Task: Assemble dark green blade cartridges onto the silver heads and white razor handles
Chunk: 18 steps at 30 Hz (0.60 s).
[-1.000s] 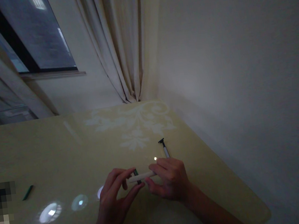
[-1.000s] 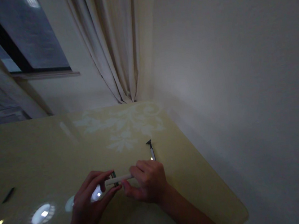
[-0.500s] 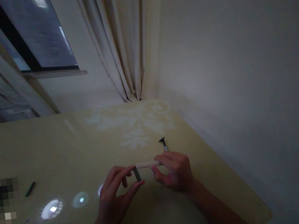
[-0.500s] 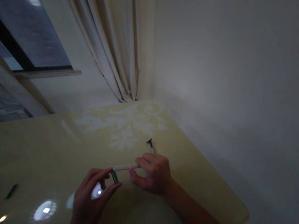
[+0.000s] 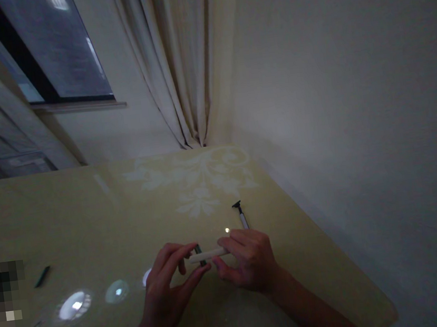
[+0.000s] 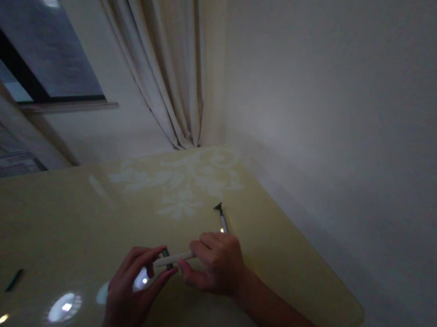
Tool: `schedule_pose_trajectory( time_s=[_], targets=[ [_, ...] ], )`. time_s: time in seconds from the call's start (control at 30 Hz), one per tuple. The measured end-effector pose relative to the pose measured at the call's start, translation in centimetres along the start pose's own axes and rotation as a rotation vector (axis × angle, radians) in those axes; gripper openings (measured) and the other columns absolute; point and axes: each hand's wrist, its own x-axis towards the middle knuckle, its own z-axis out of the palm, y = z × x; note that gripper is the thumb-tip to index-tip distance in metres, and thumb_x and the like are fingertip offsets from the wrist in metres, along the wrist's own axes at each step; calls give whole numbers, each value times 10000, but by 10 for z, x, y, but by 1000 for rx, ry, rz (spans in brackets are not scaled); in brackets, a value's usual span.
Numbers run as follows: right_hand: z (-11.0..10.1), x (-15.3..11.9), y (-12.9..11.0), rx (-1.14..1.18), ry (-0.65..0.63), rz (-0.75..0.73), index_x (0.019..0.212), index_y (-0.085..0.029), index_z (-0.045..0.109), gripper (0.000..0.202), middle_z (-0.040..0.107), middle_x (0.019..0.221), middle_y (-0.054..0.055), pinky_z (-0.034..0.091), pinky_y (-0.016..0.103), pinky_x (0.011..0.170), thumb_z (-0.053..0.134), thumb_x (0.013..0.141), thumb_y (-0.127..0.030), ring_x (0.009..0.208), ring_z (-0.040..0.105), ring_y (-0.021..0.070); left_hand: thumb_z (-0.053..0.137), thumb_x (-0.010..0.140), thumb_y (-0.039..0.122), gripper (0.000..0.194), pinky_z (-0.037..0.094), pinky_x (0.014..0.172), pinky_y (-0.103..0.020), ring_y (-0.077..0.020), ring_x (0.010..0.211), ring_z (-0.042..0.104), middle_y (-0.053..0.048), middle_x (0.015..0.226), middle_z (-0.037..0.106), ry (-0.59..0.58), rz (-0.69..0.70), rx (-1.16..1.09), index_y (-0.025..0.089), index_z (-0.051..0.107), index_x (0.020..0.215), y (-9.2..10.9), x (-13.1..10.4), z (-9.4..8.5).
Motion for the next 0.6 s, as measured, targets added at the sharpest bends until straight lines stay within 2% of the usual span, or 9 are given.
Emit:
schedule_pose_trajectory(
  time_s=[0.2,0.33,0.5,0.6],
  targets=[
    [1,-1,1,17,24,55,869,-196,755,365,683,691,30,375,307,581,553,1030,-454,603,617,174,749,997,421,320,583,649,-246,-122,676,642,1,907,649,11,14,2,227,712,1249,1,1,0],
    [2,-1,0,49,-6,-4,874,-194,760,381,683,689,29,379,309,576,553,1022,-478,598,616,175,745,1003,406,306,577,648,-242,-120,675,632,-2,914,646,4,9,-7,222,717,1246,0,0,1],
    [1,0,2,26,52,50,859,-186,754,376,681,690,32,380,305,583,545,1033,-444,598,625,173,756,993,418,332,583,659,-246,-123,677,640,1,910,651,4,-15,-3,230,718,1264,1,1,0],
    [3,-1,1,38,25,8,852,-191,747,370,676,681,28,379,309,577,550,1022,-454,593,620,175,736,1004,436,320,577,640,-238,-119,666,640,4,901,643,11,-7,3,230,718,1249,1,1,0]
  ],
)
